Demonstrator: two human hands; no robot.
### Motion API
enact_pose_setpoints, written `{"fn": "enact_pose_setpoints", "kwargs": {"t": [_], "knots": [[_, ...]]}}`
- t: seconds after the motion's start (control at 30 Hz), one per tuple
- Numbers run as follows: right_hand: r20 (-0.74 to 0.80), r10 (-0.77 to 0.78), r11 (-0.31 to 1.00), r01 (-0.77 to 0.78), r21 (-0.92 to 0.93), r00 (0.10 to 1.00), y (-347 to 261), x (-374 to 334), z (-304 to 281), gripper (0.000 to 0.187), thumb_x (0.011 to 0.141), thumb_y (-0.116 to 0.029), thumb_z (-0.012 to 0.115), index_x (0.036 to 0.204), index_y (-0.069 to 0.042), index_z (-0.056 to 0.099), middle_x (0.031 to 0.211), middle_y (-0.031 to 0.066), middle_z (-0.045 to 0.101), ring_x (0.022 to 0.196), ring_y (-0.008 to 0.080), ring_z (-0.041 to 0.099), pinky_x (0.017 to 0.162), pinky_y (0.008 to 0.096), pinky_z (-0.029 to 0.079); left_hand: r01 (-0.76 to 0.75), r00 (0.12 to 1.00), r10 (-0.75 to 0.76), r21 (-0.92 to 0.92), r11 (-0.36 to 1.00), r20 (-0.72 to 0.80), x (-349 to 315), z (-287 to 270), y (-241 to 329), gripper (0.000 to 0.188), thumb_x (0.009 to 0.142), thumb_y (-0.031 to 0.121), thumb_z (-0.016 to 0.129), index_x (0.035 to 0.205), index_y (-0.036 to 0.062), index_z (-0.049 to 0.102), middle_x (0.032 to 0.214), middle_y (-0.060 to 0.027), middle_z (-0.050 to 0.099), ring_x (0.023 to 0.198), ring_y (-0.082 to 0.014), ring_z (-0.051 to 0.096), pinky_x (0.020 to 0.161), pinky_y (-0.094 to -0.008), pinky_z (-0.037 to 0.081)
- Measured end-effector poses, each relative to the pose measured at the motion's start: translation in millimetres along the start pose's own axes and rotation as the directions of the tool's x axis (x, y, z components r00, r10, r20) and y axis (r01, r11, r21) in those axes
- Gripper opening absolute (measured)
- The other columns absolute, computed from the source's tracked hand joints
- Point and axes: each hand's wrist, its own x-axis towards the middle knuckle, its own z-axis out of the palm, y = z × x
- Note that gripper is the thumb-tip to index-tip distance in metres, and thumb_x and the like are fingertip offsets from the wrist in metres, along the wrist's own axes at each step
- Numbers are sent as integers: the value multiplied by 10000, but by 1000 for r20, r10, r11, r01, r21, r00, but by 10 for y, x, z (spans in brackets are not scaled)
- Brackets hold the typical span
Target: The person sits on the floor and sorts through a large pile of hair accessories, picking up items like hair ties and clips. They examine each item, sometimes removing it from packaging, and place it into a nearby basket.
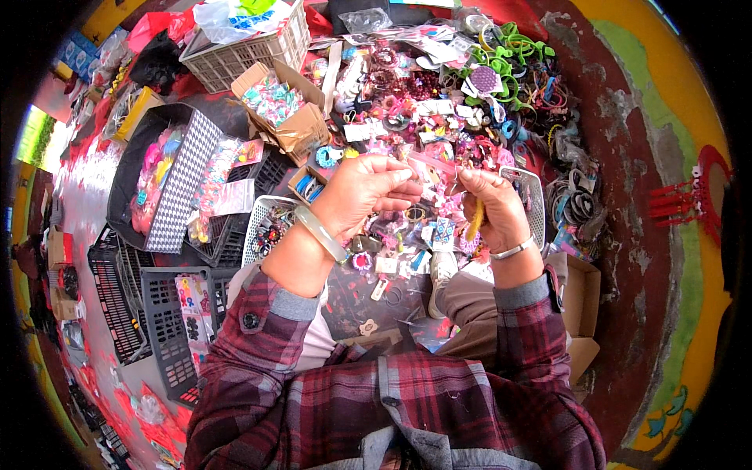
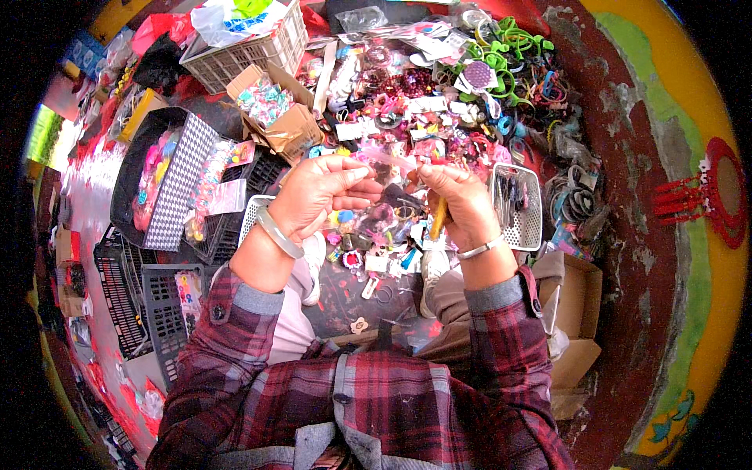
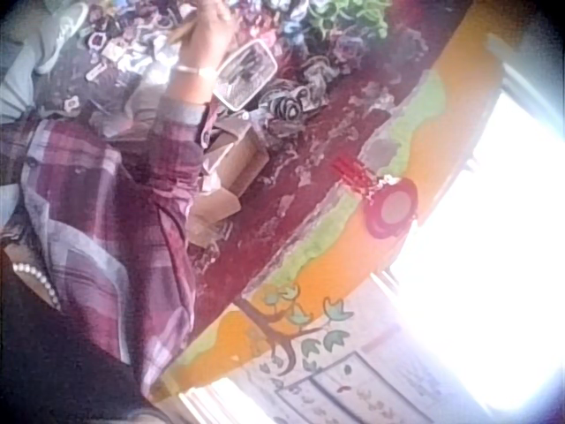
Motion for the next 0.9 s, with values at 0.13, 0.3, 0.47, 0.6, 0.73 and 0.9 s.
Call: {"fn": "enact_pose_setpoints", "kwargs": {"t": [0.13, 0.3, 0.47, 0.6, 0.73, 0.9], "knots": [[-25, 15, 1000, -15, -17, 1000, 9, -18, 21, 175, 809, -203, 628, 822, -30, 659, 723, 48, 645, 503, 40, 435, 469, 177, 334, 13, 999, -12, 33, 999, -42, -22, 14, 29, 193, 871, 149, 534, 970, -11, 578, 867, -131, 638, 783, -197, 638, 664, -262, 525], [13, -25, 998, 26, -49, 1000, 27, -16, 25, 155, 805, -191, 633, 820, -40, 661, 731, 49, 645, 517, 39, 443, 474, 175, 333, -8, 999, 9, 13, 1000, -39, -37, 21, 49, 186, 872, 142, 533, 984, 4, 586, 869, -103, 640, 796, -173, 631, 672, -250, 518], [3, -18, 999, 18, -32, 1000, 23, -25, 26, 126, 802, -162, 632, 825, -42, 663, 741, 43, 646, 536, 37, 451, 495, 174, 340, -103, 995, 104, -83, 991, 5, 18, -35, -34, 168, 862, 105, 537, 980, -4, 588, 877, -103, 638, 832, -163, 621, 741, -268, 506], [8, -55, 994, 55, -97, 998, 26, -14, 32, 118, 805, -120, 621, 868, -31, 665, 770, 34, 647, 589, 46, 485, 550, 181, 376, -118, 992, 124, -138, 983, 32, 30, -41, -39, 145, 847, 80, 552, 948, -14, 596, 877, -102, 636, 834, -160, 614, 767, -278, 494], [-2, -183, 962, 178, -207, 983, 62, -37, 128, 108, 784, -82, 633, 872, -28, 666, 789, 34, 649, 578, 26, 450, 483, 169, 346, -145, 989, 143, -48, 988, -38, 41, 1, -47, 127, 829, 65, 572, 921, -16, 607, 861, -91, 636, 803, -155, 607, 758, -271, 479], [23, -230, 903, 222, -369, 973, 57, -61, 201, 121, 794, -78, 632, 891, -12, 661, 782, 20, 635, 672, 56, 526, 585, 189, 410, -200, 978, 202, 43, 979, -49, 39, 17, -60, 122, 817, 74, 592, 903, -9, 613, 850, -58, 626, 776, -119, 581, 719, -241, 454]]}}
